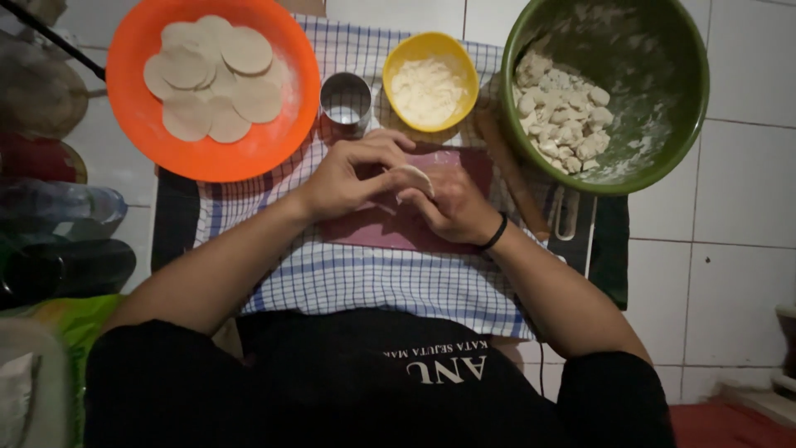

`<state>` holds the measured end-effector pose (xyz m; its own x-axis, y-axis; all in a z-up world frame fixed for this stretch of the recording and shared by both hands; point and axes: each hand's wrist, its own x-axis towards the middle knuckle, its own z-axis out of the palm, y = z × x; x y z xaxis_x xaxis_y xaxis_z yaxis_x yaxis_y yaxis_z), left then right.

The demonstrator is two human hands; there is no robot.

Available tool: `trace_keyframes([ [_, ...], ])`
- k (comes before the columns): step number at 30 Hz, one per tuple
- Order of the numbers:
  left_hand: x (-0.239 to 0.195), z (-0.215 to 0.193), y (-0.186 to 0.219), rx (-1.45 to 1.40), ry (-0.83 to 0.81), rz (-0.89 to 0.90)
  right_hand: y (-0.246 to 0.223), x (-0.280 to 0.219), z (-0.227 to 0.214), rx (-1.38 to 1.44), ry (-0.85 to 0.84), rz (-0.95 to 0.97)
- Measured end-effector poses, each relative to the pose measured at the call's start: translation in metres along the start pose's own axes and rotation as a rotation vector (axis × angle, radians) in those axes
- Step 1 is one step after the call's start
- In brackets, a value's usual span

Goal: The person is preparing dough circles by rolling them out with a small rolling pin and then folding them into shapes, likely for dumplings.

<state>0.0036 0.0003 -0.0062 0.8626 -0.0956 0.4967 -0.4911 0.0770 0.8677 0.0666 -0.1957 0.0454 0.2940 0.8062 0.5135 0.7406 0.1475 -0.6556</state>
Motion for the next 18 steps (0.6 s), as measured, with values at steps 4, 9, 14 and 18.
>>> trace_keyframes([
  [4,-0.005,0.001,-0.005,-0.014,0.008,-0.023,0.001,-0.004,0.004,-0.041,-0.007,0.011],
  [9,0.001,0.003,0.006,-0.017,0.049,-0.066,0.006,-0.005,0.003,0.055,-0.024,0.029],
  [14,-0.002,0.004,-0.001,-0.033,0.077,-0.092,-0.008,0.010,-0.004,0.028,-0.003,-0.011],
  [18,0.000,0.003,-0.002,-0.019,0.069,-0.075,-0.007,0.015,-0.006,0.083,0.012,-0.020],
])
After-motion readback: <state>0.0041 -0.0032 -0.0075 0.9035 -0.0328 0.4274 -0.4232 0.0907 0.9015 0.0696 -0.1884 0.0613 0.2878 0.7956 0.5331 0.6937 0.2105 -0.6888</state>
